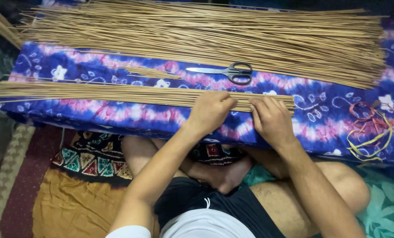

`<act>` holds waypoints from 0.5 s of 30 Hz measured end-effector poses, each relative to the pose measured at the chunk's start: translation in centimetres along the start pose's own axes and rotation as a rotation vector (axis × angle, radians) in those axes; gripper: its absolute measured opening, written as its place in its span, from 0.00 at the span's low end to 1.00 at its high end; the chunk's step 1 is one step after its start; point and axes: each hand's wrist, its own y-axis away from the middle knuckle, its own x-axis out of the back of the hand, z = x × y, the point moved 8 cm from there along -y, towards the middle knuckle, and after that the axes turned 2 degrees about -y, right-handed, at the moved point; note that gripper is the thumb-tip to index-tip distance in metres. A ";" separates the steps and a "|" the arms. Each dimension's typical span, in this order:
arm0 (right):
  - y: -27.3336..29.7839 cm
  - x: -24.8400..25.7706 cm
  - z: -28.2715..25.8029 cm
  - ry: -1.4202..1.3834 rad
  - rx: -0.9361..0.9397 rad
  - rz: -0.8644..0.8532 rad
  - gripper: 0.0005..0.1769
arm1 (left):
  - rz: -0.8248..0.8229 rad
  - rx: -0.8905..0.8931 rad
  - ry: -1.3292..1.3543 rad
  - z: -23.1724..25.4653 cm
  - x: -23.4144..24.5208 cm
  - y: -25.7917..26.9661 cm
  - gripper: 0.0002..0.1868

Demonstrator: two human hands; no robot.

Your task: The person is sorting and aligning a large number of long, thin wooden sticks into a neat bundle on a table covered with a blue patterned cloth.

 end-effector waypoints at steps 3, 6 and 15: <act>0.5 0.9 1.0 -0.007 0.001 -0.004 0.08 | 0.032 0.013 0.012 -0.4 -0.5 0.0 0.06; 1.0 2.9 2.4 -0.022 -0.037 -0.024 0.08 | -0.016 0.069 0.088 -1.0 0.8 -0.8 0.04; 3.2 3.1 7.8 0.126 -0.063 -0.063 0.13 | 0.012 0.078 0.061 -2.3 -0.8 -1.4 0.05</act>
